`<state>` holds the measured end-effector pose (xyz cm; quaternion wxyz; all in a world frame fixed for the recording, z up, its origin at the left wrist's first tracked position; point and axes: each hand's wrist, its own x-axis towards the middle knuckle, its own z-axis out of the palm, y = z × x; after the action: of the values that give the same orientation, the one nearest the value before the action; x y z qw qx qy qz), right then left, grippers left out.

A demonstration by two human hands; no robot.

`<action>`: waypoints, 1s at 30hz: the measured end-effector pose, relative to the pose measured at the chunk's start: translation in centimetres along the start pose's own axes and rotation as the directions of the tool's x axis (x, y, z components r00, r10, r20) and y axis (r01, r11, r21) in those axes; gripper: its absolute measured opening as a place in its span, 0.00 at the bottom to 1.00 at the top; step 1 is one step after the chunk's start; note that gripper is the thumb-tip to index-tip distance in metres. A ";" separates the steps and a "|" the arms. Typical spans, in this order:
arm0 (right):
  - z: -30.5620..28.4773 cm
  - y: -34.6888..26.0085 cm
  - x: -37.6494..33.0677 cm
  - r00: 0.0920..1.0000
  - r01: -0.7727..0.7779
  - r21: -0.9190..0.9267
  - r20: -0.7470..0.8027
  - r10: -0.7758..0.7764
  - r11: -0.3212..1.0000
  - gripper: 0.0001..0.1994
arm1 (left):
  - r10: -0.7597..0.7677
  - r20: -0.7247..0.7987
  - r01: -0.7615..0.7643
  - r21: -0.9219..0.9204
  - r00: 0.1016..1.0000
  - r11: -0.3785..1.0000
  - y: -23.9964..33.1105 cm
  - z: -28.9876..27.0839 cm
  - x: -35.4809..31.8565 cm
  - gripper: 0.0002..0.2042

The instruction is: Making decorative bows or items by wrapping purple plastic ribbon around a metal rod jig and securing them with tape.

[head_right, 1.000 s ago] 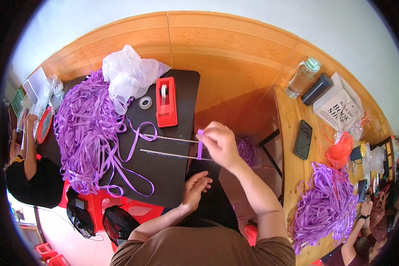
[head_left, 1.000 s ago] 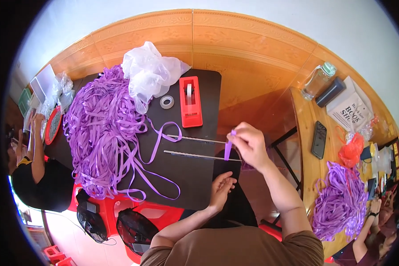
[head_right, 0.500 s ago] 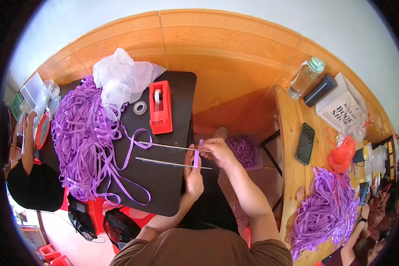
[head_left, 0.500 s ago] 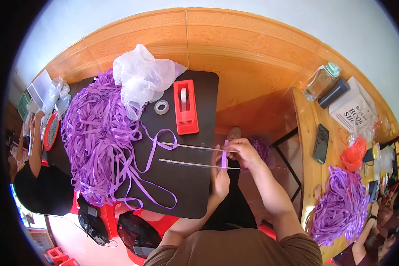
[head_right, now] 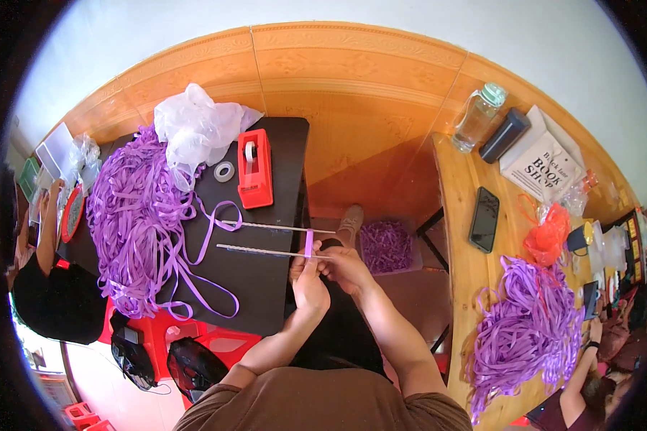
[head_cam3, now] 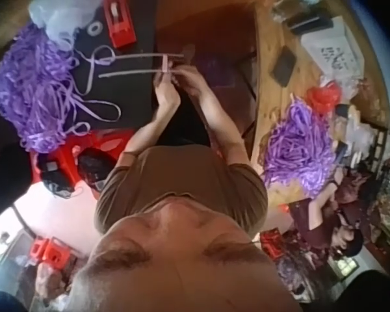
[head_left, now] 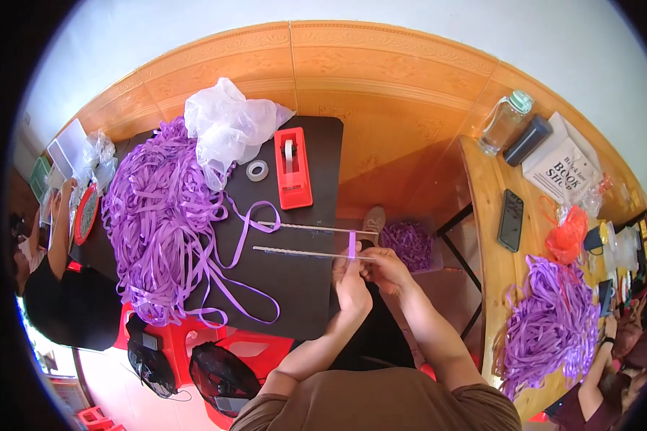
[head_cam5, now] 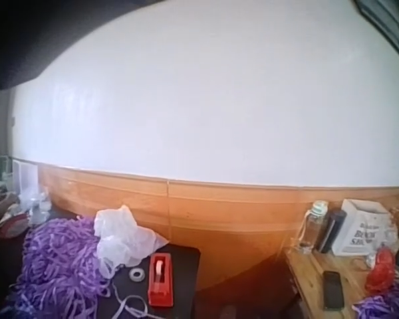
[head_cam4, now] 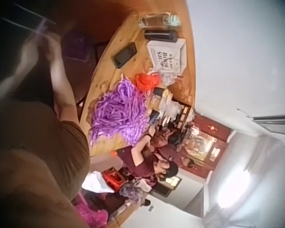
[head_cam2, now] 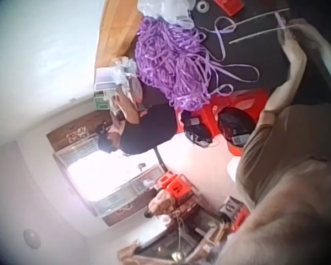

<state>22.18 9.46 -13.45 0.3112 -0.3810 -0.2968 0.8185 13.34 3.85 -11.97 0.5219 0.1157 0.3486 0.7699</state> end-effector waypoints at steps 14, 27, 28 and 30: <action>-2.0 2.3 -4.1 0.985 0.129 0.137 -0.131 -0.111 0.982 0.06 | 0.179 -0.074 -0.157 0.240 0.981 0.958 0.2 0.5 -1.3 0.08; -3.0 2.6 -5.3 0.977 0.170 0.156 -0.158 -0.145 0.973 0.05 | -0.310 -0.050 0.312 0.025 0.949 0.950 6.3 1.9 -2.5 0.22; -3.2 2.5 -5.4 0.972 0.183 0.157 -0.174 -0.155 0.971 0.05 | -0.383 -0.022 0.383 0.032 0.924 0.923 7.0 2.1 -2.3 0.28; -3.5 2.2 -5.5 0.968 0.196 0.158 -0.187 -0.165 0.968 0.05 | -0.454 -0.028 0.454 0.025 0.891 0.891 8.3 2.7 -2.0 0.30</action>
<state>27.28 4.89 -14.49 0.4413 -0.3926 -0.2292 0.7737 9.65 1.43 -4.16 0.6816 0.0308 0.3834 0.6225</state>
